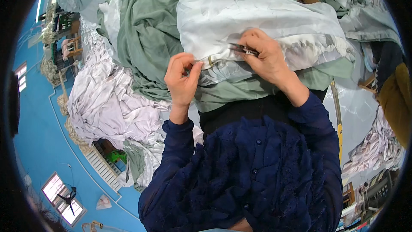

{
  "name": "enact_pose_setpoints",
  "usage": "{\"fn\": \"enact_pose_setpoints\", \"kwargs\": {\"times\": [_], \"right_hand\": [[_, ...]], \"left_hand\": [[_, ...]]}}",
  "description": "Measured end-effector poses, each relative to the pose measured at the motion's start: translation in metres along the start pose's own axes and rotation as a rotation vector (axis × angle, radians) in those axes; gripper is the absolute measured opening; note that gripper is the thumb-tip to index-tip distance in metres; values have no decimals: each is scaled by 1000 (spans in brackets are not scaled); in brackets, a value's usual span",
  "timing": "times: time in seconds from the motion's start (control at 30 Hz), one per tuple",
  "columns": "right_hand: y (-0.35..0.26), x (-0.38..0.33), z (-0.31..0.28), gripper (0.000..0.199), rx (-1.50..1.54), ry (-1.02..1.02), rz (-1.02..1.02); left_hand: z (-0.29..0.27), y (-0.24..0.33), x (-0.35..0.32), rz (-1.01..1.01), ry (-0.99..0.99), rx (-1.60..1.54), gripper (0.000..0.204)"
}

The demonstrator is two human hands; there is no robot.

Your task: Trim loose threads from fabric pieces using hand snips in a textile factory setting.

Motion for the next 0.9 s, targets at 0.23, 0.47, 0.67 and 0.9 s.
{"fn": "enact_pose_setpoints", "kwargs": {"times": [0.23, 0.47, 0.67, 0.9], "right_hand": [[11, 0, 11, 19, -52, -138, 56], [-37, 8, -3, 17, 159, -164, 53], [-68, 22, -15, 14, 5, -135, -30], [-57, 37, 2, 16, -120, -182, -93]], "left_hand": [[15, 38, 6, 356, -189, 470, 28], [24, 41, 24, 281, -377, 142, 23], [23, 33, 25, -36, -553, -308, 8], [14, 9, 22, -197, -528, -361, 14]]}}
Point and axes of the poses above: each hand's wrist, its own x-axis towards the middle knuckle, its own z-axis out of the palm, y = z × x, the point moved 9 cm from there along x, towards the middle knuckle, and after that the axes turned 1 degree about -z, right-handed, at the moved point
